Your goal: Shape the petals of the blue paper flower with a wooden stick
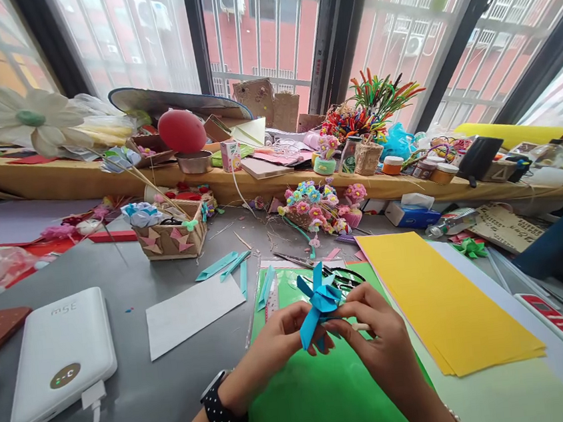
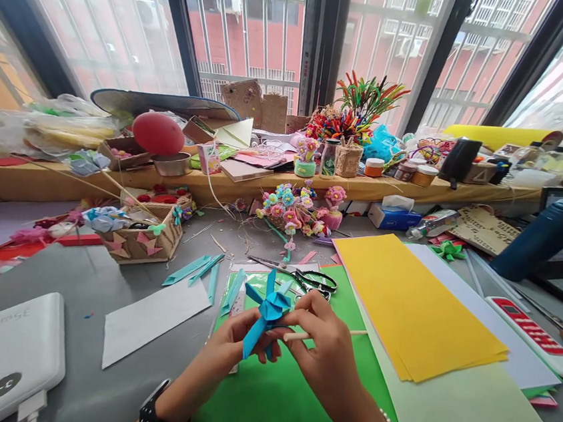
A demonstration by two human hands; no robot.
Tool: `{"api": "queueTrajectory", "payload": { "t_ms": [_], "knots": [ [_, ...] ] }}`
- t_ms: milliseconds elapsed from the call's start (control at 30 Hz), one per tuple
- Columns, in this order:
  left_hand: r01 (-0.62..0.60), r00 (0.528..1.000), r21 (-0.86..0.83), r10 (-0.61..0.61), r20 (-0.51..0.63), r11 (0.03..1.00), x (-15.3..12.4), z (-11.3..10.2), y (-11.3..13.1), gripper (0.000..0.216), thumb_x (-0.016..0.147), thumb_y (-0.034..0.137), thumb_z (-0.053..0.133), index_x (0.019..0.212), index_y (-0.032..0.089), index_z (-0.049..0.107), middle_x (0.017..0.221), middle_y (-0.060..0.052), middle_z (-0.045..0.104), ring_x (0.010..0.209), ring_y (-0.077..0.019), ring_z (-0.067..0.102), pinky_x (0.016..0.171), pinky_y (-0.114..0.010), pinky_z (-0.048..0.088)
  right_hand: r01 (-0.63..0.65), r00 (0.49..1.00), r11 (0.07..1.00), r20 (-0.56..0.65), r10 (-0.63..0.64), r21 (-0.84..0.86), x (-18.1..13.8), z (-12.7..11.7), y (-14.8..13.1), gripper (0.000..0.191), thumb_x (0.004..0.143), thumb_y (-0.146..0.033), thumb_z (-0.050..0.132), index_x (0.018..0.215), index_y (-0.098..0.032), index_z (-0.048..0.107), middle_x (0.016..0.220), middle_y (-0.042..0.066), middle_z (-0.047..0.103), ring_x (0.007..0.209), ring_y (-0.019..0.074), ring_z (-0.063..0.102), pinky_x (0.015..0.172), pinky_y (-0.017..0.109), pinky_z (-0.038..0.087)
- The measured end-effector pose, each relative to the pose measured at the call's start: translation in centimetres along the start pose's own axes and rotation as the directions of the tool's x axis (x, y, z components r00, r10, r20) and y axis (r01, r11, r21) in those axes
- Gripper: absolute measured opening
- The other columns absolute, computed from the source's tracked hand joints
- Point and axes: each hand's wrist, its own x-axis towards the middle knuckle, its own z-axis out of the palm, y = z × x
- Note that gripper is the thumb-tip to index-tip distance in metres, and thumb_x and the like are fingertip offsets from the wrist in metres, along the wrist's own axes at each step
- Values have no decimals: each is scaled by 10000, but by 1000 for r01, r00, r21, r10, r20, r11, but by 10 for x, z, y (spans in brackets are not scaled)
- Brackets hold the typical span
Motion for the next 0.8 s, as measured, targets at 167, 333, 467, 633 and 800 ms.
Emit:
{"api": "queueTrajectory", "payload": {
  "t_ms": [167, 333, 467, 633, 800],
  "knots": [
    [54, 998, 51, -53, -16, 997, -2, 6, 8, 302, 660, 396, 687, 729, 133, 555, 594, 7, 611, 583, -121, 587, 564, -228, 419, 55, 993, 998, -100, -57, -23, 2, 2, -3, 115, 762, -160, 600, 646, -161, 601, 663, 3, 462, 572, 117, 511, 434, 190, 432],
    [64, 998, 121, -62, -24, 991, -3, 8, 13, 357, 657, 461, 666, 758, 140, 548, 607, 14, 609, 609, -126, 582, 609, -244, 422, 45, 991, 999, -124, -46, -11, 3, 3, -5, 111, 764, -145, 598, 653, -155, 593, 663, 1, 456, 574, 111, 504, 444, 182, 424],
    [70, 998, 144, -69, -13, 987, -4, 8, 14, 346, 668, 456, 660, 760, 147, 536, 621, 15, 616, 609, -125, 581, 627, -251, 432, 39, 991, 999, -130, -41, -17, 2, 4, -2, 104, 767, -146, 595, 663, -157, 591, 670, 1, 457, 585, 111, 503, 472, 186, 428],
    [53, 999, 128, -53, -3, 990, -3, 8, 13, 339, 671, 446, 662, 770, 144, 542, 606, 13, 619, 607, -130, 583, 639, -256, 436, 19, 992, 999, -120, -25, -47, -1, 4, 1, 95, 785, -154, 573, 692, -162, 592, 689, 4, 464, 608, 116, 512, 513, 200, 438],
    [21, 1000, 106, -19, -20, 994, -3, 9, 11, 317, 680, 425, 665, 785, 142, 569, 634, 12, 615, 636, -135, 590, 641, -249, 432, 1, 995, 999, -101, -5, -32, -1, 5, 0, 114, 792, -191, 570, 686, -163, 601, 685, 8, 463, 602, 122, 518, 485, 199, 441]
  ]
}}
